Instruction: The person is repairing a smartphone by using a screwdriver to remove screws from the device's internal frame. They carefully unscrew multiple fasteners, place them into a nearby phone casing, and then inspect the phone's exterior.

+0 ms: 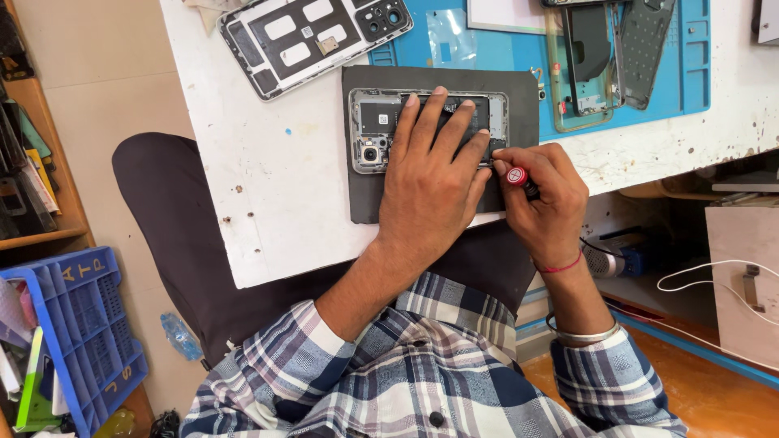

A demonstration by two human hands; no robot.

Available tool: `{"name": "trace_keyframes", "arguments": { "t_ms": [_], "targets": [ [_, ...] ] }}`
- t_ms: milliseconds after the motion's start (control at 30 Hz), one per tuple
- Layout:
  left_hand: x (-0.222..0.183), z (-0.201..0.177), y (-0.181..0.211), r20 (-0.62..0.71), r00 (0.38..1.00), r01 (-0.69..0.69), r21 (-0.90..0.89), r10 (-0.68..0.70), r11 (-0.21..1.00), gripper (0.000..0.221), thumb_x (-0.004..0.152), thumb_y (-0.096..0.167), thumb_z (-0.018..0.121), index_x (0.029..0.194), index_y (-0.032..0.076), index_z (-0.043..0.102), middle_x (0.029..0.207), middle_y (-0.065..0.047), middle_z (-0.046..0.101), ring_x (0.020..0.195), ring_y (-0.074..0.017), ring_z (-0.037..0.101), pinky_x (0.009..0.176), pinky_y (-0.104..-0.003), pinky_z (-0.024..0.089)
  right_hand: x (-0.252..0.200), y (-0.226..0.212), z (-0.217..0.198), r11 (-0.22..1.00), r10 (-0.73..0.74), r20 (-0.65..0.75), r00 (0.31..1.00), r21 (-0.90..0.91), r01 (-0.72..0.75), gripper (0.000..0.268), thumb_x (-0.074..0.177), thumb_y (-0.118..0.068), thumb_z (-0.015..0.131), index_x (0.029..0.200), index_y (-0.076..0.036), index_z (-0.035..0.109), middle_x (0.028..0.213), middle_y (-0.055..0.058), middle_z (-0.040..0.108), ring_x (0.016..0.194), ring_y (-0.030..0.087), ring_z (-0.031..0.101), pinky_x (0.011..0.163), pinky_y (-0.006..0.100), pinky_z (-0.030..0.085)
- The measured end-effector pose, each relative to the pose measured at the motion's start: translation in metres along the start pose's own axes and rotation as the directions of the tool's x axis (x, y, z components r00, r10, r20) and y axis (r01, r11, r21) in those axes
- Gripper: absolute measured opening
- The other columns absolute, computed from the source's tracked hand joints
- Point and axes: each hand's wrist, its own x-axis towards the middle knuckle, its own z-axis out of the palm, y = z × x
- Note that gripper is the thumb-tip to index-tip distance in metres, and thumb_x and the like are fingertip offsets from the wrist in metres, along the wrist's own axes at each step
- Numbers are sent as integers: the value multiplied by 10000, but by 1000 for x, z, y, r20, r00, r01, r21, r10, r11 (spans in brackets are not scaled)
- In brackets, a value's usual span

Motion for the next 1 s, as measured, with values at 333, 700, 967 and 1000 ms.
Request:
{"name": "trace_keyframes", "arguments": {
  "t_ms": [333, 700, 967, 1000],
  "targets": [
    [-1, 4, -1, -1, 1000, -6, 0, 6, 1000, 403, 887, 228, 841, 1219, 31, 723, 1400, -165, 597, 1450, -379, 431, 1291, -564, 259, 3, -1, -3, 1000, -12, 26, 1000, -15, 12, 148, 1012, -10, 768, 1150, -56, 740, 1012, 84, 674, 865, 191, 689, 730, 310, 537],
    [0, 2, -1, 1, 1000, -7, 1, 7, 1000, 405, 904, 234, 832, 1236, 32, 718, 1411, -157, 587, 1455, -375, 427, 1296, -558, 255, 7, 2, -14, 999, -28, 97, 995, -29, 31, 199, 994, -17, 790, 1178, -88, 764, 1015, 77, 688, 834, 166, 677, 715, 301, 527],
    [0, 1, 0, 14, 1000, -12, 6, 12, 1000, 403, 892, 231, 844, 1229, 45, 725, 1415, -158, 585, 1456, -376, 430, 1298, -557, 262, -2, 27, -33, 639, 354, 130, 926, 689, -342, 504, 977, 28, 650, 1468, -46, 564, 1025, 61, 689, 870, 122, 651, 700, 244, 533],
    [1, 1, 0, 16, 1000, -12, 5, 12, 1000, 400, 891, 231, 847, 1225, 47, 726, 1414, -157, 585, 1456, -377, 431, 1299, -557, 264, -5, 31, -35, 643, 321, 51, 946, 722, -257, 483, 1053, 32, 613, 1519, -31, 505, 1080, 98, 693, 953, 166, 681, 781, 278, 575]
  ]
}}
